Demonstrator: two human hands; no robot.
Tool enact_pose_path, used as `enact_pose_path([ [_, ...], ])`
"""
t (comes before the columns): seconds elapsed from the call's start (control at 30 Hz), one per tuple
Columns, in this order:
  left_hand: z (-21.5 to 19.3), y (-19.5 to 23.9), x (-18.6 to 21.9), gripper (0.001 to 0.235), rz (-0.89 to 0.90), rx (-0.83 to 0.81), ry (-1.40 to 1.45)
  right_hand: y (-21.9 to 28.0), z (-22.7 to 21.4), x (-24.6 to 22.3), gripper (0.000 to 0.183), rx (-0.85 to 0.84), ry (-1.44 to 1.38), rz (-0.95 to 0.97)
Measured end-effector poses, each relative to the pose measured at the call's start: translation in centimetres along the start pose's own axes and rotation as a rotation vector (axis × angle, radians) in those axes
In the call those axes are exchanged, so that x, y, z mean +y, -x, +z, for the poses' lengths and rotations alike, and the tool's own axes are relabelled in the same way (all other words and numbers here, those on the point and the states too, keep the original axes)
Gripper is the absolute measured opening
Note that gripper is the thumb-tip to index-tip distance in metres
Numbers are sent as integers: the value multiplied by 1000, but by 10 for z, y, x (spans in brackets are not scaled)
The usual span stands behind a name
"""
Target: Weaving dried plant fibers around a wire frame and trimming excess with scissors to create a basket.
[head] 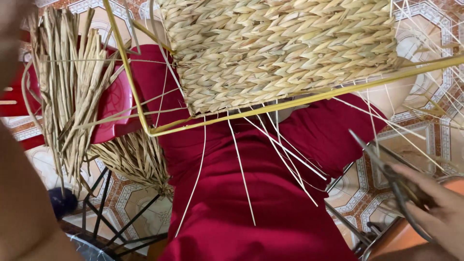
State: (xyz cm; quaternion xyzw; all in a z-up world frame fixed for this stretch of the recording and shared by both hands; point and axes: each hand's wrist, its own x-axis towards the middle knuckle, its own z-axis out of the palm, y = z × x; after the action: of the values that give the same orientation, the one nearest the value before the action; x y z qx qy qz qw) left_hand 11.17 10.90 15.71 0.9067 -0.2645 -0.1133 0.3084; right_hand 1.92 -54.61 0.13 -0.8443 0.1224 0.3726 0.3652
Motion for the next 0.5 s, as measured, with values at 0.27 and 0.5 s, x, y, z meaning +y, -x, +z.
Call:
enact_pose_path([
  [0.27, 128, -131, -1, 20, -161, -402, -118, -22, 70, -86, 75, -54, 123, -363],
  [0.5, 169, -150, -22, 34, -235, -886, -535, -47, 109, -131, 70, 68, -14, -557],
])
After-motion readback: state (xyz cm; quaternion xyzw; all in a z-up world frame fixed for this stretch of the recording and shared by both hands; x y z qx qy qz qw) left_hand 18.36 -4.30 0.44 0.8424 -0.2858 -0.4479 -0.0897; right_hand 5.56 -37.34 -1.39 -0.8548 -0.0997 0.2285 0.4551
